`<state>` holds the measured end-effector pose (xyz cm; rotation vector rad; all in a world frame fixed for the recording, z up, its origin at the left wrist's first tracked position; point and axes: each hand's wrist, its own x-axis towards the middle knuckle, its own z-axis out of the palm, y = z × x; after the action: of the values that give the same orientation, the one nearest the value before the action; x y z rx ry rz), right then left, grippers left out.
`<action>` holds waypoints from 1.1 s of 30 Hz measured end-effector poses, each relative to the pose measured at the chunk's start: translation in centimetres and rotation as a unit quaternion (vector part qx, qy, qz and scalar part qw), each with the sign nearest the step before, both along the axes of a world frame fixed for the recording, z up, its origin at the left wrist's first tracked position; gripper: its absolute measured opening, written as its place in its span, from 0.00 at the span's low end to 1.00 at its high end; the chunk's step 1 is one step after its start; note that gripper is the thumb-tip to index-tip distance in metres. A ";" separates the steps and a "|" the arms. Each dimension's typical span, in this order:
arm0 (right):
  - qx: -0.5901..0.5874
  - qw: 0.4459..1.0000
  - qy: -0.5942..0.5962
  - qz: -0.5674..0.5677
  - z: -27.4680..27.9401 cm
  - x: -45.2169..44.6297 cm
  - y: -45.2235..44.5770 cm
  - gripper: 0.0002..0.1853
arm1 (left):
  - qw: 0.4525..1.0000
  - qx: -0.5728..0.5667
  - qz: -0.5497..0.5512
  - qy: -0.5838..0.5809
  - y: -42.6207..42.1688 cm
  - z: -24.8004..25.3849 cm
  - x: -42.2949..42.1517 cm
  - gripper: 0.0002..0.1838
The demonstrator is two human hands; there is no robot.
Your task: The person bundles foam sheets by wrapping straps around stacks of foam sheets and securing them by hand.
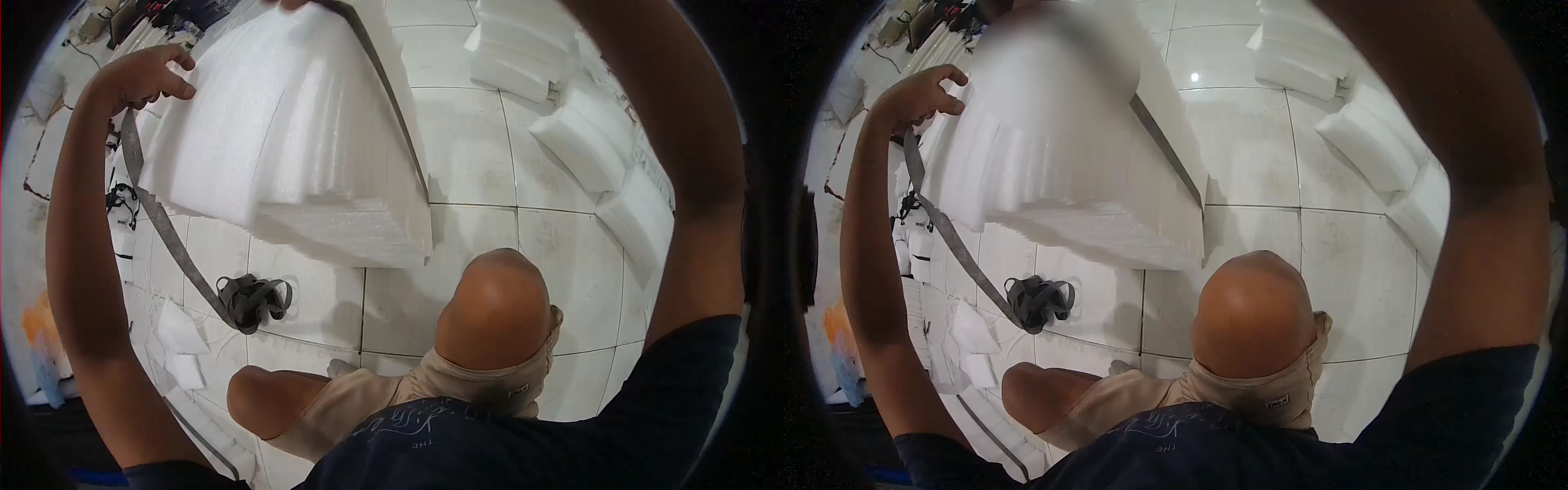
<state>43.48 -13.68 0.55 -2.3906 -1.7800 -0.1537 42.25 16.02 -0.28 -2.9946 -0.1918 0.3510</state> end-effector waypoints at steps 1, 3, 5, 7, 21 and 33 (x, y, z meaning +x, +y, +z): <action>-0.003 0.998 -0.005 0.068 -0.9 1.4 0.9 0.13 | 1.000 0.002 -0.001 0.000 -0.5 0.0 0.0 0.28; 0.050 0.994 0.063 0.074 -2.7 1.5 2.7 0.13 | 0.999 -0.024 0.024 -0.024 -1.5 -0.1 -0.5 0.29; 0.086 0.987 0.110 0.083 -2.9 1.0 2.6 0.12 | 0.992 -0.090 0.022 -0.089 -0.1 -1.0 0.7 0.26; 0.206 0.962 0.169 0.058 -3.2 0.3 3.8 0.12 | 0.977 -0.149 0.021 -0.153 -1.1 -1.1 -0.1 0.23; 0.207 0.925 0.298 0.116 -8.2 4.3 9.7 0.10 | 0.958 0.171 -0.091 -0.211 0.4 -4.1 0.4 0.19; 0.225 0.883 0.409 0.051 -8.2 4.8 10.0 0.11 | 0.927 -0.169 0.016 -0.334 -4.7 -7.4 -5.1 0.16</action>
<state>48.27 -3.64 -7.64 -1.6435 -1.2647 0.3677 37.13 11.32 -7.72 -3.3222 -0.2601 -0.7261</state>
